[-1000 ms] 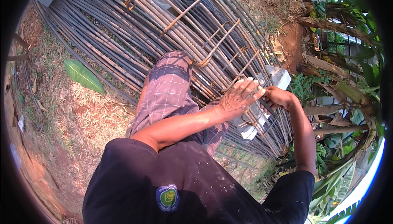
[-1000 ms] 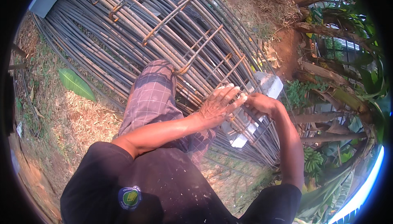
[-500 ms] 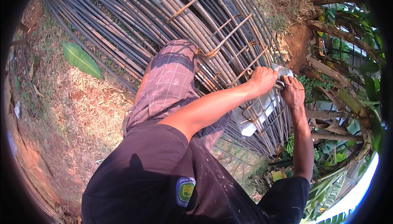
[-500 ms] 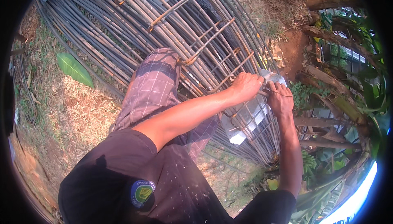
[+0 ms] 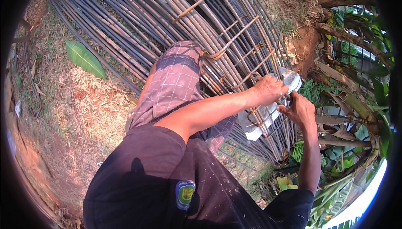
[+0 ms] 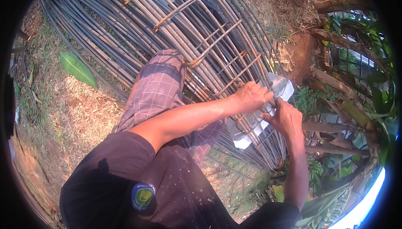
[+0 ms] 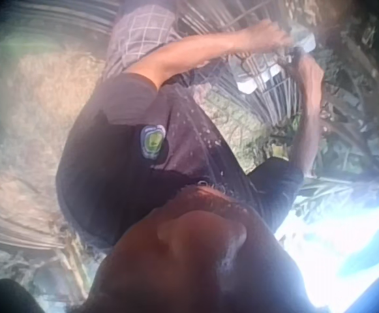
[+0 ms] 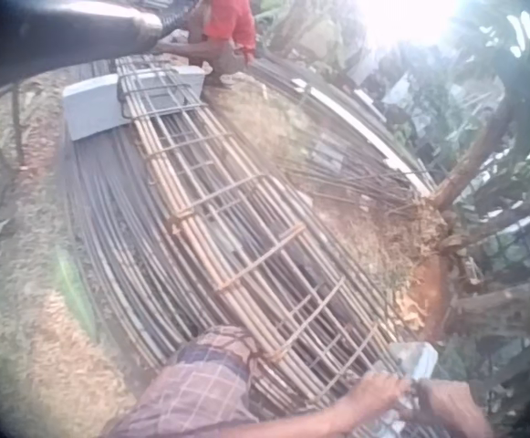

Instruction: The person sits on the ground and ties rebar rods together using wire and pliers to form a grid structure. They repeatedly wrap wire around intersections and twist it to secure the rods.

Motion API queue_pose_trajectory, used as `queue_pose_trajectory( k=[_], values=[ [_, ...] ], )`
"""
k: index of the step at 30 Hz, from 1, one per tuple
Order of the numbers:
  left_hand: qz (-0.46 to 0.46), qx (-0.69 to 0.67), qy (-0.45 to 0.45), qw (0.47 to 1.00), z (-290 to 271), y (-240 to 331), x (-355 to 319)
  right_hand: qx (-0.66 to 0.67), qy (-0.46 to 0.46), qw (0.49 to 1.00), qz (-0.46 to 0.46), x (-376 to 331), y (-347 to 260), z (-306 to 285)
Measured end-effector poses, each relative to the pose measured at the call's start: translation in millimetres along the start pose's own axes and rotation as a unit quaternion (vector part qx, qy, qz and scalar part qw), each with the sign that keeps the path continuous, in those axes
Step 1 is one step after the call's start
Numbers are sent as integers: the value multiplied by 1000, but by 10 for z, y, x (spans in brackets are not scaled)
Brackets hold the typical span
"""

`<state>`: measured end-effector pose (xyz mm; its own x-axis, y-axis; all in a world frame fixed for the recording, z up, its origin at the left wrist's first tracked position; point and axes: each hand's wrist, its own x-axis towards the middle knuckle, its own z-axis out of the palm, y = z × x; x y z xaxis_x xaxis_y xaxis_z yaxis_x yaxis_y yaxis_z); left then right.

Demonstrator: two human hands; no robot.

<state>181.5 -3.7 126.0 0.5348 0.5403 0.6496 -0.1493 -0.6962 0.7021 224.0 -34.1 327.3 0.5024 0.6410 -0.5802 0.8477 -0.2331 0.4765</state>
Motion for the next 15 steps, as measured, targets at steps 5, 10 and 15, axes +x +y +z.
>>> queue_pose_trajectory(
  k=[5,10,15],
  values=[
    [-81,-138,-253,954,-346,-75,319,-128,276,952,-26,-130,51,448],
    [-78,-91,-135,984,-189,-2,189,-147,331,928,-87,-96,157,592],
    [-58,-43,-84,994,-79,21,82,-206,354,912,-37,-160,46,772]
  ],
)
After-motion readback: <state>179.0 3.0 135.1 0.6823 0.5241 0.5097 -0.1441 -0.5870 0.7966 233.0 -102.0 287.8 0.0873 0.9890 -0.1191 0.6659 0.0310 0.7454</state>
